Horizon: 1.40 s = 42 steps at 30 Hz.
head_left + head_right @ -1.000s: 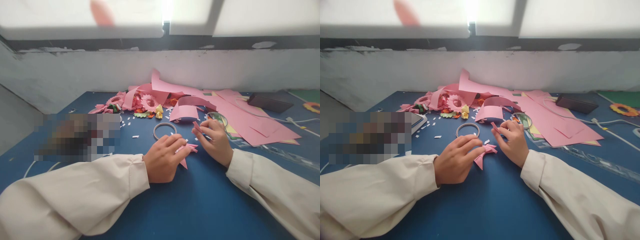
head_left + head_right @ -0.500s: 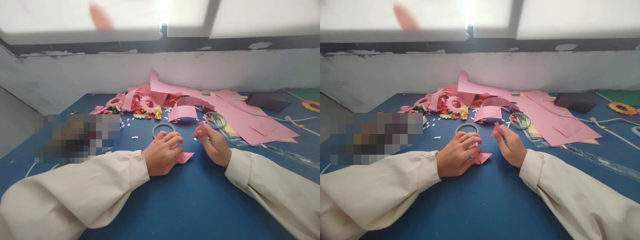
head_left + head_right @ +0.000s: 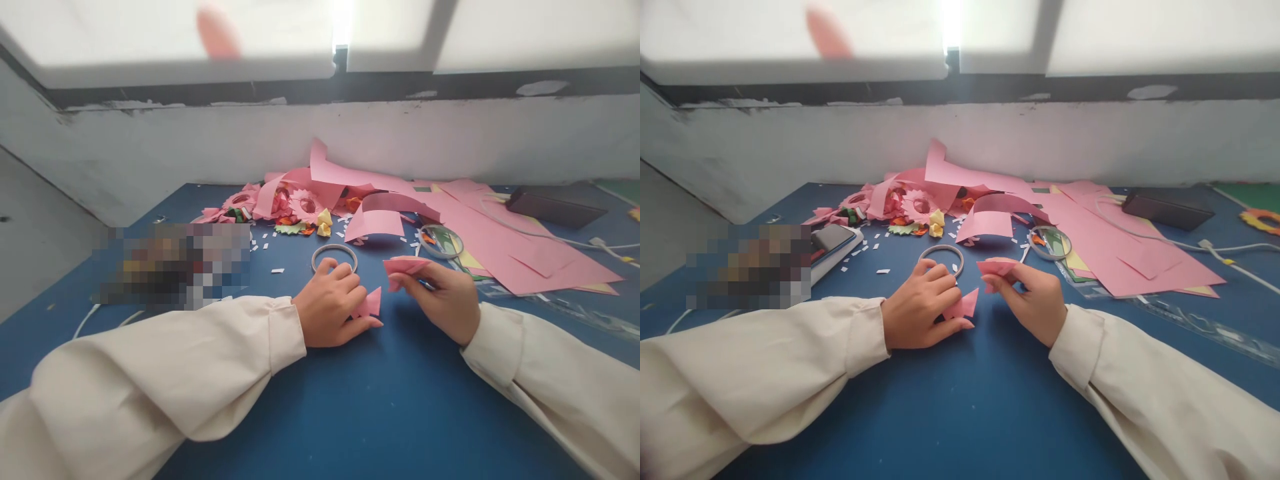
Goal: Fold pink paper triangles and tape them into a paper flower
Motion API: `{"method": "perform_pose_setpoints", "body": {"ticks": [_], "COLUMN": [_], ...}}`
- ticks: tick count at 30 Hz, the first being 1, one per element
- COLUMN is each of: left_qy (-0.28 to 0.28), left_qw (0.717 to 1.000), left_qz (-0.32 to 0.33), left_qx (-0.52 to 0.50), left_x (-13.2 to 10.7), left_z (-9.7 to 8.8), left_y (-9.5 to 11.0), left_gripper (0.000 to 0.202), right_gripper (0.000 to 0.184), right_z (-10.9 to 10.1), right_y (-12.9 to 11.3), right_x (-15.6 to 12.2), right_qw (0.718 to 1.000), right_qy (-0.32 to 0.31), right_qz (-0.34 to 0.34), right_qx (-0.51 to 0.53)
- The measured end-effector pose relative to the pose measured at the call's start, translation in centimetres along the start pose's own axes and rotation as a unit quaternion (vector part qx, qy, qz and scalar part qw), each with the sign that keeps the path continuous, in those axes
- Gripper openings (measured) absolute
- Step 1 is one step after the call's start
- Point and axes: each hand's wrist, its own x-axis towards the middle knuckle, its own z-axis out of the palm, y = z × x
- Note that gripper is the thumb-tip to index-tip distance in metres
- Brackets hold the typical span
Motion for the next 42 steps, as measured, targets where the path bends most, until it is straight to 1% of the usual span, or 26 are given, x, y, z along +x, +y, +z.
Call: {"method": "perform_pose_setpoints", "body": {"ticks": [2, 6, 8, 11, 13, 16, 20, 26, 31, 34, 37, 42], "left_qy": [0.007, 0.021, 0.029, 0.045, 0.052, 0.053, 0.054, 0.072, 0.065, 0.06, 0.058, 0.069], "left_qw": [1.0, 0.999, 0.998, 0.997, 0.996, 0.995, 0.996, 0.994, 0.994, 0.994, 0.994, 0.995], "left_qz": [-0.001, -0.033, -0.05, -0.065, -0.076, -0.078, -0.05, -0.008, 0.002, 0.014, 0.022, 0.022], "left_qx": [0.007, 0.015, 0.017, 0.017, 0.013, -0.011, -0.048, -0.076, -0.09, -0.09, -0.085, -0.069], "left_x": [0.0, 0.0, 0.0, 0.0, 0.0, 0.0, 0.0, -0.1, -0.1, 0.0, 0.0, 0.1], "left_z": [-0.1, -0.1, -0.1, 0.1, 0.2, 0.3, 0.1, -0.1, -0.1, -0.2, -0.1, -0.1], "left_y": [0.1, 0.2, 0.3, 0.2, 0.1, 0.0, 0.0, 0.0, 0.0, 0.0, 0.0, -0.1], "left_gripper": [0.046, 0.042, 0.036, 0.027, 0.023, 0.024, 0.028, 0.029, 0.028, 0.028, 0.027, 0.027], "right_gripper": [0.008, 0.019, 0.024, 0.038, 0.042, 0.04, 0.038, 0.039, 0.043, 0.045, 0.045, 0.037], "right_z": [0.2, 0.2, 0.0, -0.3, -0.5, -0.4, -0.2, -0.1, -0.2, -0.1, 0.0, -0.2], "right_y": [-0.3, -0.8, -1.1, -1.4, -1.6, -1.8, -1.8, -1.4, -1.6, -1.9, -2.2, -2.4], "right_x": [-0.1, 0.2, 0.3, 0.1, -0.2, -0.6, -0.8, -0.7, -0.3, -0.3, -0.4, -0.4], "right_qw": [0.998, 0.986, 0.979, 0.968, 0.963, 0.96, 0.959, 0.947, 0.933, 0.928, 0.929, 0.937], "right_qy": [-0.004, -0.023, -0.043, -0.088, -0.116, -0.144, -0.174, -0.23, -0.274, -0.284, -0.28, -0.235], "right_qz": [0.047, 0.12, 0.146, 0.171, 0.176, 0.174, 0.167, 0.172, 0.18, 0.187, 0.195, 0.212], "right_qx": [0.038, 0.112, 0.136, 0.161, 0.169, 0.165, 0.15, 0.144, 0.15, 0.15, 0.145, 0.15]}}
